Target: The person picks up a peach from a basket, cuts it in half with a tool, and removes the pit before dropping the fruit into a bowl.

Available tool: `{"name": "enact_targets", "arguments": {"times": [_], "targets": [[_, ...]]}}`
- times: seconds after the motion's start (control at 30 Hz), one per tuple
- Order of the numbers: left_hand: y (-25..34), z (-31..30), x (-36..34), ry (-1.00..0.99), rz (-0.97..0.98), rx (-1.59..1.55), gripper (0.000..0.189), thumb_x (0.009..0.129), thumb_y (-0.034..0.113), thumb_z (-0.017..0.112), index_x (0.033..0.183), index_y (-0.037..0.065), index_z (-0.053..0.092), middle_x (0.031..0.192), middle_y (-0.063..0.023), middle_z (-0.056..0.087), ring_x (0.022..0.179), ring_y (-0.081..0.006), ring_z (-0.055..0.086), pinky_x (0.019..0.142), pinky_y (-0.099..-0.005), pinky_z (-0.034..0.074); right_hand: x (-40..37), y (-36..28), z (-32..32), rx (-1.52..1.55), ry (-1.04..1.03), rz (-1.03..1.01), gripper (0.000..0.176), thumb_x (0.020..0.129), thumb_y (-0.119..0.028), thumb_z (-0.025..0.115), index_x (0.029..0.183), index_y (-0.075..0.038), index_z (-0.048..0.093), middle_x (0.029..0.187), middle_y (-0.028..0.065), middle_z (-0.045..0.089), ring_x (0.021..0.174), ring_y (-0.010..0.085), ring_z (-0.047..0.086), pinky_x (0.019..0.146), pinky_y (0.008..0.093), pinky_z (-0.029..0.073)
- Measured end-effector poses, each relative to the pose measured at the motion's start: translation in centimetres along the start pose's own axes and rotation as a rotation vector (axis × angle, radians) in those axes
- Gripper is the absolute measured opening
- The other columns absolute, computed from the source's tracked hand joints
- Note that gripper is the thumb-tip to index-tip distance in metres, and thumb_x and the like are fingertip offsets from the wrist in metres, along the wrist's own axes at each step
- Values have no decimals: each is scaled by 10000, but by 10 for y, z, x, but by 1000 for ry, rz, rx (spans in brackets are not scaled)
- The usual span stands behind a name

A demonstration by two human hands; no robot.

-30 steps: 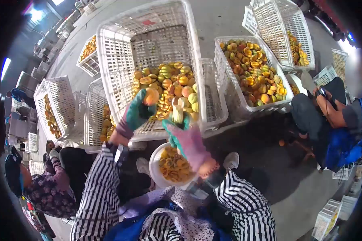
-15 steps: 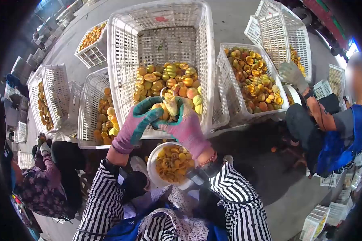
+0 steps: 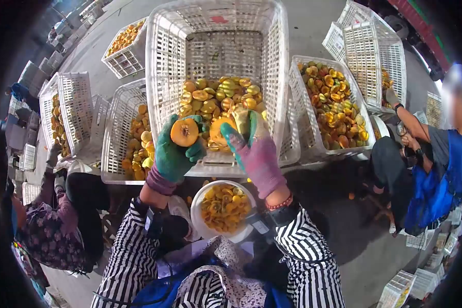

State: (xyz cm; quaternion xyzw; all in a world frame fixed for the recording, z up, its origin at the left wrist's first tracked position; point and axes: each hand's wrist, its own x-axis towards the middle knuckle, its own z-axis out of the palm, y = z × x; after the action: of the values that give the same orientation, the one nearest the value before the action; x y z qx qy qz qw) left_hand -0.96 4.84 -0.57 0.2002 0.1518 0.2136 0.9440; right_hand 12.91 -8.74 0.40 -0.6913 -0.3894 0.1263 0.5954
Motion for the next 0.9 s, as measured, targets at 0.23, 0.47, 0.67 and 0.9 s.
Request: {"name": "enact_targets", "arguments": {"times": [0.23,0.47,0.67,0.9], "targets": [[-8,34,-8,188,77,272,615,909,607,354,1086,60,571,887,-59,625,740,-130,575,552,-242,469,-25,-24,16,-252,-291,-118,357,862,-349,596,1016,-36,522,726,192,620,687,386,612,597,441,483],[-15,25,-8,187,166,590,606,913,600,346,1057,64,590,794,-29,629,598,-91,573,465,-201,442,-35,-24,20,-472,-334,-14,390,857,-308,615,1047,25,543,769,222,621,757,398,613,623,448,481],[-15,12,-9,58,506,1120,375,935,348,411,986,14,573,840,-67,615,705,-156,608,600,-270,483,-40,-8,20,-477,-379,-145,356,852,-269,614,1061,14,555,772,214,622,748,387,609,629,445,477],[-11,25,-18,5,685,1365,286,945,223,405,922,-7,572,840,-105,614,718,-193,614,679,-284,490,-38,-28,14,-284,-477,-80,399,855,-311,601,1047,33,541,791,220,611,763,377,609,663,444,480]]}}
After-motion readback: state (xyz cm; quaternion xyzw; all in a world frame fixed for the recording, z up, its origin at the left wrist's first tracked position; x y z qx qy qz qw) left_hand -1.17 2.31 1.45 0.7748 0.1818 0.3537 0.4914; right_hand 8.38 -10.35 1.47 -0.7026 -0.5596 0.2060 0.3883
